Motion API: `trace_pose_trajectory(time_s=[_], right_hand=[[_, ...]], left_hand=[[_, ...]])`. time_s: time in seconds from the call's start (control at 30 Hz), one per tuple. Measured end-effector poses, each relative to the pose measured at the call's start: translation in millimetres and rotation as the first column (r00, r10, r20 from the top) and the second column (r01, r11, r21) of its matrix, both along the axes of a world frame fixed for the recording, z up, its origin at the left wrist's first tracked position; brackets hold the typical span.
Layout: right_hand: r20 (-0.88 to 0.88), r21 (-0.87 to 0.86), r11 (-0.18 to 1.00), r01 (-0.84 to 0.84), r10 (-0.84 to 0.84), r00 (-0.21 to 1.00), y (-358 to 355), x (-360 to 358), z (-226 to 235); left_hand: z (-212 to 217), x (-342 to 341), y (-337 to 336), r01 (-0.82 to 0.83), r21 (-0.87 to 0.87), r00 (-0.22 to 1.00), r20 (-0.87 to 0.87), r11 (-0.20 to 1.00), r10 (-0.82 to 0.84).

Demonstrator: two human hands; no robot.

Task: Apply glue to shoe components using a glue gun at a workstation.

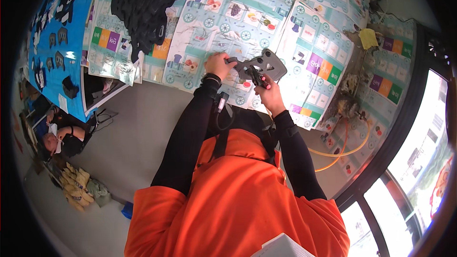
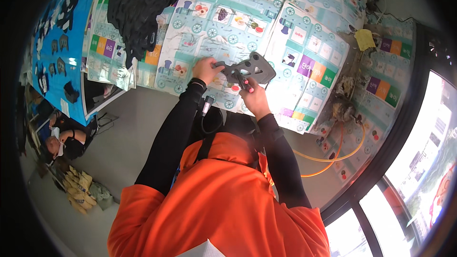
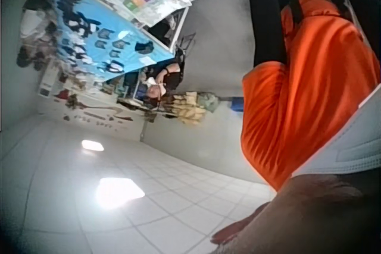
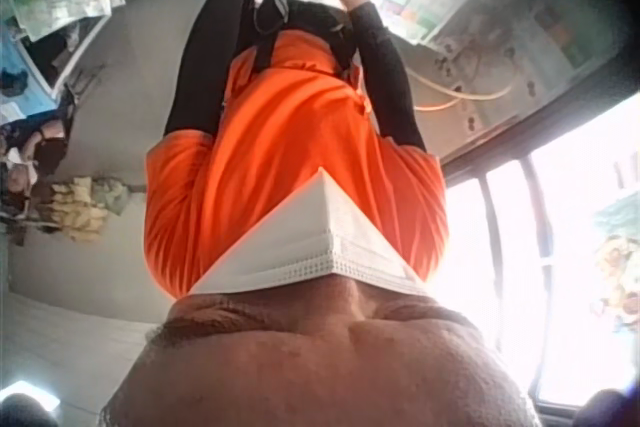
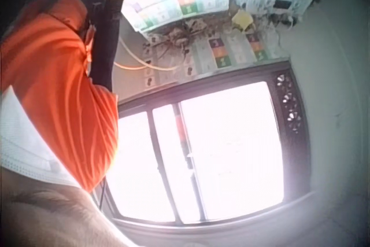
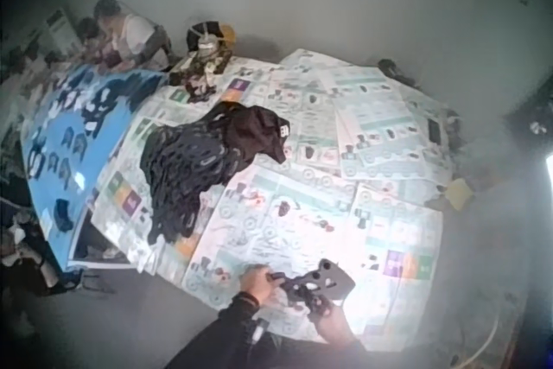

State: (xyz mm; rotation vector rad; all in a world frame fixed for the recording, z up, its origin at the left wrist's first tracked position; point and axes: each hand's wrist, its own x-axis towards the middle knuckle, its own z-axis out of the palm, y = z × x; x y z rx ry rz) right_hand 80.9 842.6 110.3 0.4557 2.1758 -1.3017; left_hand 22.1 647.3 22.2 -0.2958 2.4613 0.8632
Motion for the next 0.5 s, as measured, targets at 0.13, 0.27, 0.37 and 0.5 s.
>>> trace_pose_trajectory(time_s=[0.13,0.27,0.37,0.5], right_hand=[[-0.014,-0.021,0.997,0.081,-0.081,0.997,-0.4,3.3,-10.4],[-0.012,-0.004,0.992,0.126,-0.126,0.992,-1.9,2.6,-9.6],[-0.005,-0.009,0.991,0.13,-0.13,0.992,-2.6,0.9,-6.5],[-0.022,-0.006,0.992,0.13,-0.13,0.991,-3.9,1.8,-7.6]], left_hand=[[2.4,-0.8,1.8,-0.01,0.023,0.999,0.033,1.0,0.009],[1.7,-1.0,0.8,0.003,0.021,0.999,0.048,1.0,-0.004],[2.4,-1.4,0.8,0.002,0.031,0.999,0.049,1.0,-0.003],[2.6,-2.4,1.1,0.003,0.031,0.998,0.059,1.0,-0.005]])
